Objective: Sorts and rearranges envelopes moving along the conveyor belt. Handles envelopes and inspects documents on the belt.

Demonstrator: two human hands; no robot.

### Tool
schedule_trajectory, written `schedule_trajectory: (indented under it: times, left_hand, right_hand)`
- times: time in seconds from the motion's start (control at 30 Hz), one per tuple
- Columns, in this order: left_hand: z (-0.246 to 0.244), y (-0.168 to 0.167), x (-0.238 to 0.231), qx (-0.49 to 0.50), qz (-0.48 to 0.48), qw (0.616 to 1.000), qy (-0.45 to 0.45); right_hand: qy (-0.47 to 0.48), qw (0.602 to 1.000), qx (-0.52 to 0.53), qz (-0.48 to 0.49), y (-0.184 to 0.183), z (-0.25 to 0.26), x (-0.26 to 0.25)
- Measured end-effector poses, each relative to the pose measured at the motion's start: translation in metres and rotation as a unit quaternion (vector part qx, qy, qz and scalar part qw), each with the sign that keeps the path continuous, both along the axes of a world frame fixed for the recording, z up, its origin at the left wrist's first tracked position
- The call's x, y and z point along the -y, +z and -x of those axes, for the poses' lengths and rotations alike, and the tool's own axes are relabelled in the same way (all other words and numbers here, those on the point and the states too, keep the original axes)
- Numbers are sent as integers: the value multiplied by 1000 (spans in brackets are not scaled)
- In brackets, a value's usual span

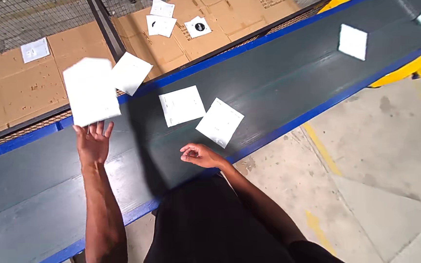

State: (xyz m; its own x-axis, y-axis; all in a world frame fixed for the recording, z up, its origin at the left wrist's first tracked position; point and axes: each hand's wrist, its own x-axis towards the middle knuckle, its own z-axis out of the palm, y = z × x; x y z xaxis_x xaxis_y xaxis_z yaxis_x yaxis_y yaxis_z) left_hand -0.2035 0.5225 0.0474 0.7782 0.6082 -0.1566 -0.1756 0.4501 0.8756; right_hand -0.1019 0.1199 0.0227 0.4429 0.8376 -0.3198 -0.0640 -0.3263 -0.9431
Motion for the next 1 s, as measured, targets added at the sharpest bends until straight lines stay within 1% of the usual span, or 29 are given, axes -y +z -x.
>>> schedule_trajectory:
  times: [0.03, 0.07, 0.1, 0.17, 0.2, 0.27, 0.33, 0.37, 0.4, 0.43, 0.47, 0.6, 0.73, 0.8, 0.83, 0.87, 0.9, 0.93, 0.97, 1.0]
  left_hand:
    - [-9, -2, -9, -53, -19, 998, 27]
    - [-20, -9, -8, -119, -65, 990, 37]
    - [-31, -19, 3, -179, -122, 976, 22]
    - [-46, -45, 37, -274, -246, 928, -52]
    - [-53, -57, 51, -306, -309, 896, -91]
    - [-70, -83, 63, -330, -443, 822, -140]
    - [-85, -108, 57, -339, -556, 736, -185]
    - [-92, -114, 50, -355, -587, 693, -223]
    - [-95, -117, 40, -373, -599, 659, -258]
    - [-94, -117, 31, -393, -601, 635, -286]
    - [-90, -115, 22, -410, -597, 620, -301]
    - [-48, -93, 10, -490, -592, 575, -282]
    - [12, -90, 17, -550, -577, 550, -250]
    - [39, -90, 24, -571, -552, 559, -238]
    - [50, -88, 28, -574, -528, 581, -234]
    - [58, -82, 31, -566, -493, 621, -227]
    - [57, -75, 32, -544, -446, 678, -215]
    - [49, -66, 36, -506, -383, 747, -200]
    - [34, -54, 44, -460, -328, 804, -183]
    - [9, -41, 51, -408, -289, 850, -167]
  right_hand:
    - [-22, 1000, 6, 9, -1, -2, 4]
    - [-47, 998, 20, 20, -3, -6, 6]
    - [-73, 996, 38, 32, -5, -11, 9]
    - [-115, 987, 87, 67, -11, -14, 15]
    - [-127, 979, 129, 91, -14, -15, 15]
    - [-118, 949, 247, 155, -26, -17, 17]
    - [-71, 906, 357, 218, -49, -20, 24]
    - [-40, 891, 379, 249, -58, -22, 30]
    - [-15, 884, 382, 270, -65, -23, 37]
    - [5, 883, 376, 282, -68, -22, 43]
    - [12, 882, 373, 287, -70, -21, 49]
    - [-36, 880, 370, 295, -76, -13, 77]
    - [-80, 878, 358, 308, -77, -12, 98]
    - [-86, 880, 346, 314, -74, -14, 104]
    - [-86, 881, 341, 318, -73, -15, 108]
    - [-87, 881, 338, 320, -74, -16, 110]
    - [-90, 881, 337, 319, -75, -19, 110]
    - [-93, 882, 335, 317, -76, -19, 111]
    - [-94, 884, 333, 314, -77, -17, 114]
    - [-94, 886, 333, 308, -77, -16, 115]
